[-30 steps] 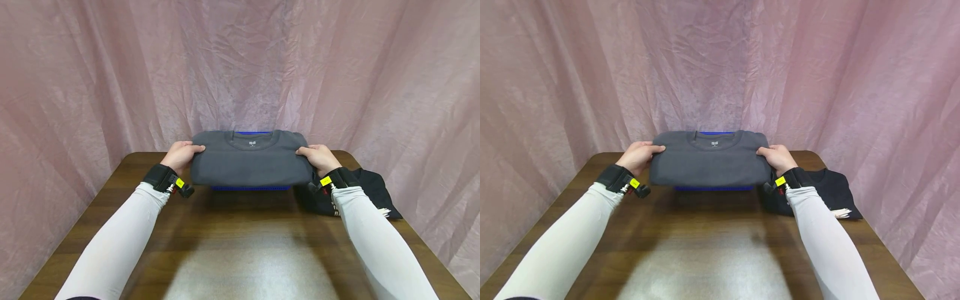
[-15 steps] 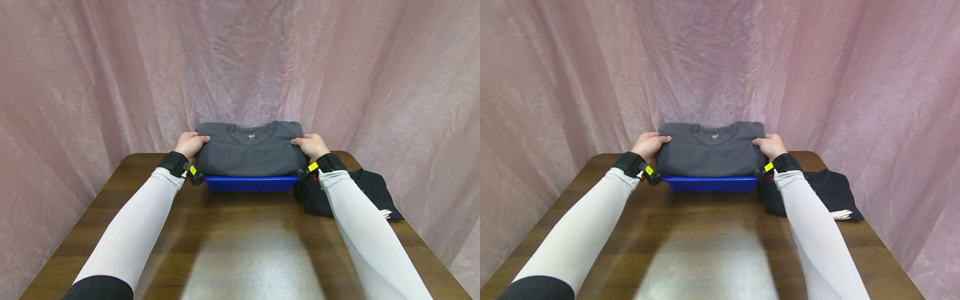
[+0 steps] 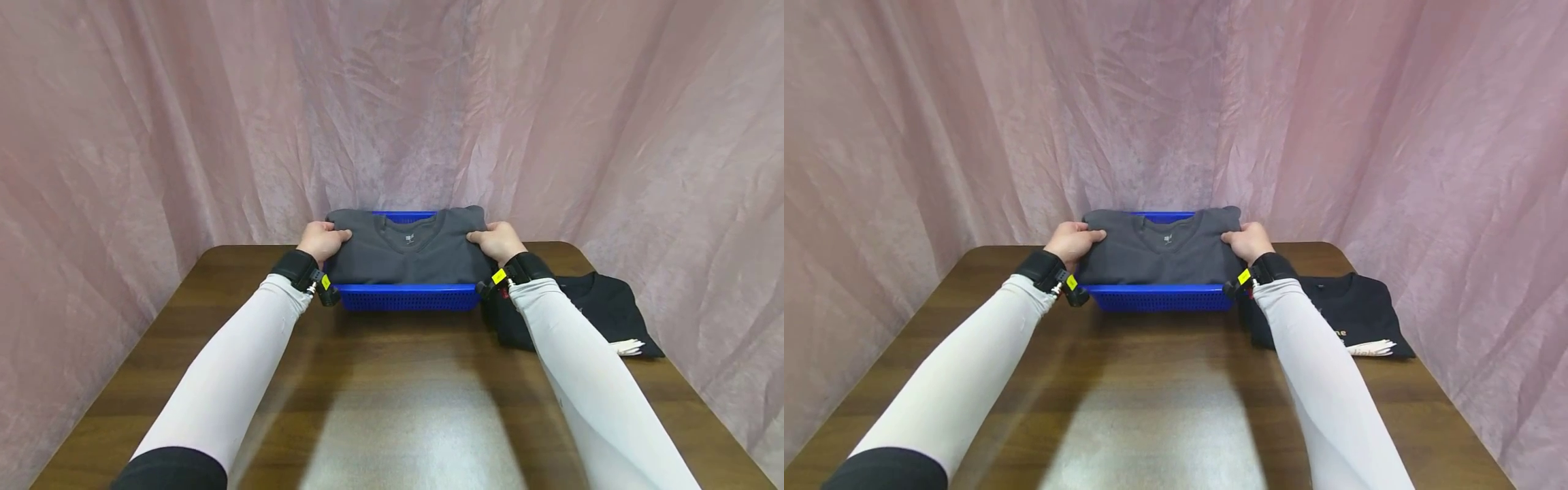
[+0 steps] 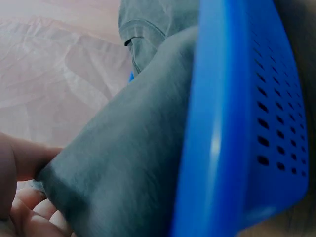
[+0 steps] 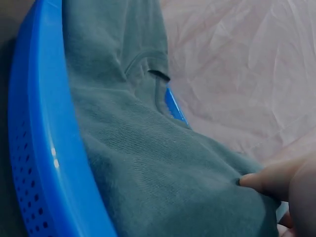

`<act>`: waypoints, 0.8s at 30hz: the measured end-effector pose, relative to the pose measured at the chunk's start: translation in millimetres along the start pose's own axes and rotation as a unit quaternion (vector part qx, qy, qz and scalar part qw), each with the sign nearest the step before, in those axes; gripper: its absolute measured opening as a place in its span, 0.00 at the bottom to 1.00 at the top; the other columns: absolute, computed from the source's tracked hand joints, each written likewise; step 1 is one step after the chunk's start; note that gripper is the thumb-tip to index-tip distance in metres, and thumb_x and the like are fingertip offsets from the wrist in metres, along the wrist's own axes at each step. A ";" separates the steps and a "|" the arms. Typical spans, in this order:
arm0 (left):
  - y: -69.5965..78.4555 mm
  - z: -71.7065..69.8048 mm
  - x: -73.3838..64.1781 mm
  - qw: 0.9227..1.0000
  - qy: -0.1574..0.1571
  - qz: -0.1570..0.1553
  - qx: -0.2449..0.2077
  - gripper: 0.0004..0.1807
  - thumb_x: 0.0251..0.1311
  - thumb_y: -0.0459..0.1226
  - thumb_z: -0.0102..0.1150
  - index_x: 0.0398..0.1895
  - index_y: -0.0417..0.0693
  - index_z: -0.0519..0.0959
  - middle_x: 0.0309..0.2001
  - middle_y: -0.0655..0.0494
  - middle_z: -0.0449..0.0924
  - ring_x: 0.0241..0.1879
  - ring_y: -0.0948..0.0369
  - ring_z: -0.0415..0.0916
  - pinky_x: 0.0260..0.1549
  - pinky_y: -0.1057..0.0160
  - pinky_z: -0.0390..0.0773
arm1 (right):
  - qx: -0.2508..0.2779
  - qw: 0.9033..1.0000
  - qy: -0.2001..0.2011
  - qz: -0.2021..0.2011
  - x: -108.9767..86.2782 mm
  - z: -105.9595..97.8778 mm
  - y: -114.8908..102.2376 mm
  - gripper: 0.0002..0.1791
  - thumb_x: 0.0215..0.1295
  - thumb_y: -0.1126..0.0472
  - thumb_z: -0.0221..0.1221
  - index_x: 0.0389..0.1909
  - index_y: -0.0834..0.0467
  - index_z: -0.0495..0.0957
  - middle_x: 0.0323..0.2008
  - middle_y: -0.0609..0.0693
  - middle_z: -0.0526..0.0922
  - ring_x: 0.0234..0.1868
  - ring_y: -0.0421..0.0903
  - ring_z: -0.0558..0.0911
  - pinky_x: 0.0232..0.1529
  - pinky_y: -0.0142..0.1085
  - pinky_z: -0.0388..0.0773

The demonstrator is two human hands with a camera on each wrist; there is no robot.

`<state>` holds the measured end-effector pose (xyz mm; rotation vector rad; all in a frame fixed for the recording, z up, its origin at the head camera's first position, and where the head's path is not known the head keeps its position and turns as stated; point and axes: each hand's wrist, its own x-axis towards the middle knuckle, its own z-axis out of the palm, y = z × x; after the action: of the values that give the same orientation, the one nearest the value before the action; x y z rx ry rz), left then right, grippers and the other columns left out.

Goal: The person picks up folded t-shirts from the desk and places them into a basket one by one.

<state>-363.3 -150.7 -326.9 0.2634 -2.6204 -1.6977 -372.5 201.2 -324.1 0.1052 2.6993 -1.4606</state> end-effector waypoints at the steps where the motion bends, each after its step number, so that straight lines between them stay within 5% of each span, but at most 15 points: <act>1: -0.4 0.3 -1.6 1.000 0.000 0.002 0.011 0.32 0.79 0.40 0.60 0.78 0.29 0.70 0.78 0.34 0.70 0.76 0.43 0.71 0.76 0.45 0.74 | 0.001 1.000 -0.001 -0.001 -0.2 0.4 0.8 0.34 0.79 0.56 0.59 0.76 0.75 0.70 0.72 0.71 0.77 0.60 0.55 0.79 0.58 0.40 0.81; 5: -3.2 0.5 -10.1 0.997 0.010 0.027 0.066 0.27 0.79 0.40 0.56 0.73 0.31 0.77 0.75 0.34 0.76 0.73 0.42 0.75 0.73 0.45 0.77 | -0.006 1.000 -0.011 -0.007 -3.1 -0.7 4.1 0.34 0.80 0.56 0.59 0.77 0.73 0.70 0.74 0.70 0.76 0.63 0.55 0.78 0.59 0.39 0.81; 7: -4.2 -0.8 -15.7 0.994 0.021 0.051 0.092 0.25 0.78 0.40 0.54 0.69 0.32 0.80 0.71 0.34 0.79 0.70 0.41 0.77 0.72 0.45 0.78 | -0.002 1.000 -0.008 -0.012 -3.8 -3.8 6.7 0.31 0.78 0.57 0.58 0.74 0.71 0.73 0.62 0.66 0.85 0.52 0.50 0.83 0.49 0.36 0.84; 12: -5.2 -4.1 -29.4 0.983 0.058 0.144 0.102 0.22 0.78 0.39 0.53 0.65 0.35 0.83 0.61 0.35 0.86 0.62 0.42 0.83 0.61 0.51 0.83 | -0.008 0.997 0.046 -0.054 -22.6 -17.4 10.3 0.28 0.78 0.56 0.55 0.71 0.69 0.78 0.56 0.64 0.88 0.48 0.52 0.87 0.50 0.41 0.87; 14: -5.6 -3.4 -36.5 0.983 0.046 0.169 0.062 0.20 0.78 0.38 0.53 0.63 0.36 0.84 0.59 0.35 0.88 0.57 0.44 0.86 0.52 0.58 0.86 | -0.022 0.995 0.065 -0.074 -33.9 -22.4 12.2 0.27 0.80 0.56 0.55 0.71 0.68 0.79 0.65 0.68 0.84 0.57 0.59 0.85 0.57 0.45 0.85; 18: -6.3 1.5 -56.2 0.984 -0.019 0.174 -0.032 0.18 0.81 0.38 0.55 0.62 0.37 0.85 0.56 0.35 0.89 0.45 0.54 0.92 0.35 0.68 0.88 | -0.066 0.988 0.083 -0.109 -46.4 -29.2 21.5 0.25 0.81 0.55 0.55 0.69 0.67 0.80 0.62 0.68 0.85 0.57 0.61 0.85 0.57 0.48 0.84; 24: -12.2 16.1 -83.2 0.979 -0.095 0.161 -0.077 0.17 0.82 0.40 0.57 0.62 0.40 0.85 0.56 0.39 0.90 0.43 0.60 0.93 0.37 0.66 0.89 | -0.108 0.981 0.093 -0.133 -60.3 -34.4 41.1 0.24 0.79 0.55 0.55 0.66 0.66 0.81 0.58 0.68 0.87 0.57 0.64 0.84 0.59 0.54 0.81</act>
<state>-281.2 -128.9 -337.6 -0.3236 -2.4570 -1.8714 -309.6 250.8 -333.8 -0.1453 3.1077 -1.2573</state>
